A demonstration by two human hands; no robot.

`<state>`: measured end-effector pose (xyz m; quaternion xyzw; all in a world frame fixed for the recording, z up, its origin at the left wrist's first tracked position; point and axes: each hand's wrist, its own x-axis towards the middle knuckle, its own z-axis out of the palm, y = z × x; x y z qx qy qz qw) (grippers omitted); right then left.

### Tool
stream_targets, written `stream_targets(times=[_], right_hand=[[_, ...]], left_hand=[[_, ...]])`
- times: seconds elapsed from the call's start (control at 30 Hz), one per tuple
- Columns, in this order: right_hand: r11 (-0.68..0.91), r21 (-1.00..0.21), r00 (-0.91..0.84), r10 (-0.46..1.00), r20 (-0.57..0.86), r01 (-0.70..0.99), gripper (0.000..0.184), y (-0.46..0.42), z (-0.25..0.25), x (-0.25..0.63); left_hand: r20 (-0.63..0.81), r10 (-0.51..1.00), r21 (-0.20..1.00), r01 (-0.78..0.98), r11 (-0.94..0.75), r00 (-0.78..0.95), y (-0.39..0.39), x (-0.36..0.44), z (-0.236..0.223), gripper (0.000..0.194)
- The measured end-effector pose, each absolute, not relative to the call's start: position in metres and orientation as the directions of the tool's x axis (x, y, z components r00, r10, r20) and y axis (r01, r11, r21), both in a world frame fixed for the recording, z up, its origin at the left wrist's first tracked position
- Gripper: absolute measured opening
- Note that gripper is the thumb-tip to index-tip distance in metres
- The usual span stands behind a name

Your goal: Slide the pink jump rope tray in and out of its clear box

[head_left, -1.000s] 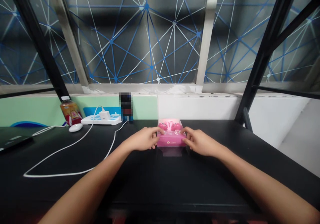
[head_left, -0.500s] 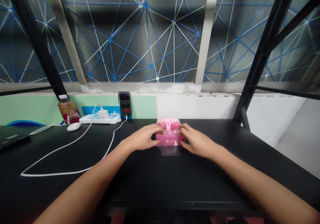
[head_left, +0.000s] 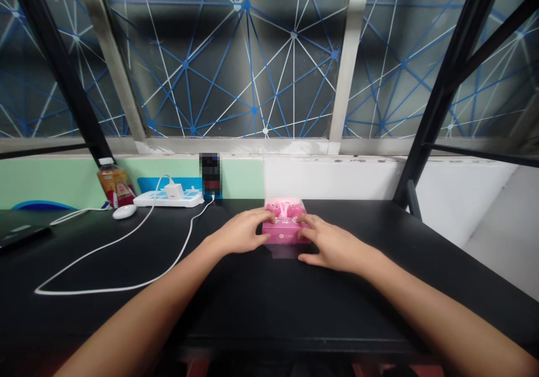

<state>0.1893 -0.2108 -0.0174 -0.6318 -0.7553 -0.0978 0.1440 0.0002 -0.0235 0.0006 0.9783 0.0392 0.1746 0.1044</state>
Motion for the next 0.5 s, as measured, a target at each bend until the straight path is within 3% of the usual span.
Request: stream_targets(times=[0.1,0.17,0.3,0.5], right_hand=[[0.185,-0.043,-0.151,0.9,0.408,0.982,0.016,-0.21,-0.016,0.189],[0.203,-0.117,-0.127,0.876,0.466,0.972,0.013,-0.209,-0.017,0.191],[0.27,-0.257,-0.102,0.846,0.523,0.928,0.025,-0.202,-0.024,0.2],[0.321,-0.263,-0.152,0.847,0.51,0.91,0.026,-0.198,-0.026,0.206]], left_hand=[[0.336,0.089,0.241,0.006,-0.971,0.938,-0.028,0.001,0.006,0.025],[0.343,0.077,0.246,-0.01,-0.969,0.936,-0.029,0.001,0.007,0.022],[0.35,0.087,0.241,0.0,-0.97,0.933,-0.027,0.0,0.003,0.024],[0.35,0.085,0.221,0.006,-0.975,0.933,-0.024,0.002,0.001,0.021]])
